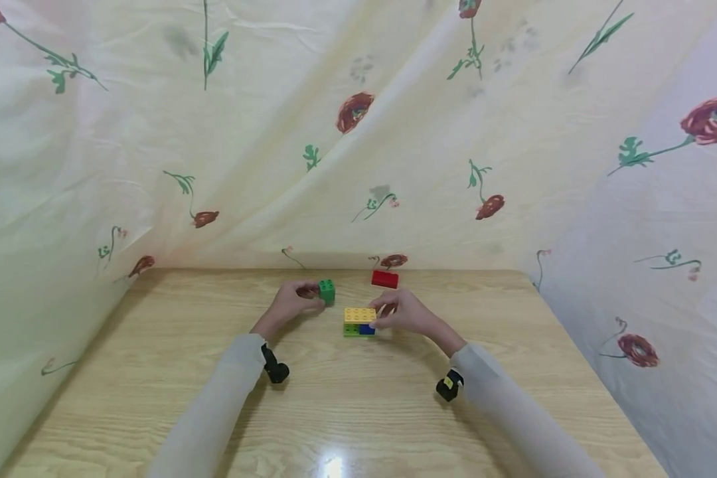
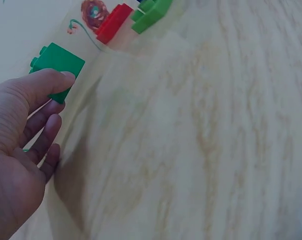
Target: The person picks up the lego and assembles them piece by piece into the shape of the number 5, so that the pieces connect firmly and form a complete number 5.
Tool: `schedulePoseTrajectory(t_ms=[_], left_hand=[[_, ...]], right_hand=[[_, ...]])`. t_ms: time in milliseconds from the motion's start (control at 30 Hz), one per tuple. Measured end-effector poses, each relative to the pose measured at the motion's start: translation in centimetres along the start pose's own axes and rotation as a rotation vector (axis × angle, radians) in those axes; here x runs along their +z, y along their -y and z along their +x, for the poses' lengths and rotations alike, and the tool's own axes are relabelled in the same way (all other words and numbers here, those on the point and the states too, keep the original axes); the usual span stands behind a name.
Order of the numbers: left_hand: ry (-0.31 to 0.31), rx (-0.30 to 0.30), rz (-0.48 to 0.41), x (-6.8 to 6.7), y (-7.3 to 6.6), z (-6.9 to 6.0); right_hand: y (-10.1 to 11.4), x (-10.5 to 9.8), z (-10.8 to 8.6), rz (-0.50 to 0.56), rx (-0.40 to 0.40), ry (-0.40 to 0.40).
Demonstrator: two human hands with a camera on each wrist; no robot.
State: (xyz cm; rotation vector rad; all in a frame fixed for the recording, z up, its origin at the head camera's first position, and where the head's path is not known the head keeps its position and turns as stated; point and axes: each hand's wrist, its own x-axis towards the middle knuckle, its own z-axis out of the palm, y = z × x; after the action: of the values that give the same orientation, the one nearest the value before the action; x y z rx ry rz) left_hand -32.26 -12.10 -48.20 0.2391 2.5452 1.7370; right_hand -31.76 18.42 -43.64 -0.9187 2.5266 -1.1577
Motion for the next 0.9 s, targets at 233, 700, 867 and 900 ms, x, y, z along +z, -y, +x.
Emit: schedulePoseTrajectory(t_ms=[233, 700, 867, 900], left_hand=[[0.009, 0.011, -0.018, -0.5, -0.9, -0.2], [0.051, 0.161, 0.028, -0.1, -4.0, -1.5], [0.070, 0.172, 0.032, 0.5, -4.7, -1.8], [0.075, 0.173, 0.031, 0.7, -4.8, -1.9]], right_hand=[[0.1, 0.0, 0.0, -0.005, 0.005, -0.003], [0.1, 0.0, -0.1, 0.023, -0.004, 0.004], [0.4, 0.0, -0.2, 0.048, -0.006, 0.008], [0.4, 0.0, -0.2, 0.052, -0.007, 0.008]])
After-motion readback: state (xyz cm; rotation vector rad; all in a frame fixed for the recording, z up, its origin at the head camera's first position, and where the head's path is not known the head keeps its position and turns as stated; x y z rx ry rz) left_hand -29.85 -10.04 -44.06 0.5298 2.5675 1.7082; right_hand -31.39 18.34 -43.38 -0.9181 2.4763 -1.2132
